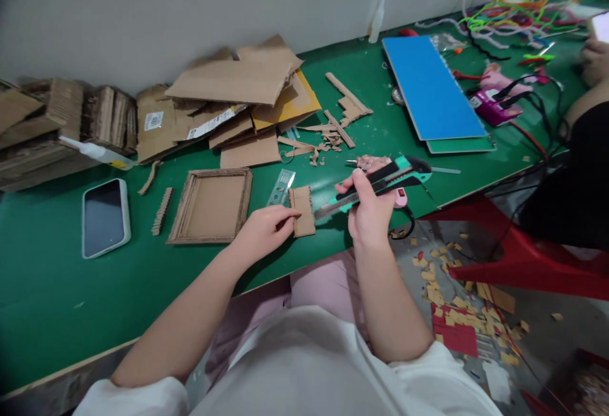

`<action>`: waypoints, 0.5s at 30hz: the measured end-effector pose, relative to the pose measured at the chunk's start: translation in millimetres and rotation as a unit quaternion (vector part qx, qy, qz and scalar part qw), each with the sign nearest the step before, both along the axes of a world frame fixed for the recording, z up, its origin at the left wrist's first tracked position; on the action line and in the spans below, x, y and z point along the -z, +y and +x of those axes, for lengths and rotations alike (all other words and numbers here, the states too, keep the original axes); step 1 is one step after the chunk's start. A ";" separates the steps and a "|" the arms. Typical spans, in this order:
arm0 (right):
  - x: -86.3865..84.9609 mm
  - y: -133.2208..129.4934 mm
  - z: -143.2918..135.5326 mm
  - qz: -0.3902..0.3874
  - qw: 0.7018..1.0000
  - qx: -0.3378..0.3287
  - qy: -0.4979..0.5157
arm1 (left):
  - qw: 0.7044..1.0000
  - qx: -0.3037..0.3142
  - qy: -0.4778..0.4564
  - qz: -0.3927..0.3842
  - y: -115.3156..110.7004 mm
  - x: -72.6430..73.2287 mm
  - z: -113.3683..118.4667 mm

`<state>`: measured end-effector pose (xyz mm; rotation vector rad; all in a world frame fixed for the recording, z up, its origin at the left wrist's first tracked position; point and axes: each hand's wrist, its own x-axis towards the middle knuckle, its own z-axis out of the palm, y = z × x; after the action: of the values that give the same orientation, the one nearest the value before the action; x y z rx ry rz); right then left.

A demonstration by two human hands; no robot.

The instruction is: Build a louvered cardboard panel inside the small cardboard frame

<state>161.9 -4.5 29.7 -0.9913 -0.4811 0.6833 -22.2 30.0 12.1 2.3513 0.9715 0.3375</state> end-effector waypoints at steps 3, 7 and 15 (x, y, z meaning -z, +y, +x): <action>2.7 -14.2 4.2 0.021 0.999 -0.024 0.033 | 0.999 0.032 -0.027 0.035 -0.3 -0.4 -2.5; 6.7 -27.6 13.7 0.035 0.999 -0.009 0.021 | 0.986 0.033 -0.030 0.161 7.5 1.1 -6.9; 13.2 -37.2 -4.5 -0.090 0.978 0.118 -0.148 | 0.972 0.083 -0.027 0.217 15.2 15.9 -2.7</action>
<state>157.4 -41.7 16.5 -1.3071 -0.5577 0.3699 -24.9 45.2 -3.7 2.7776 0.7228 0.5944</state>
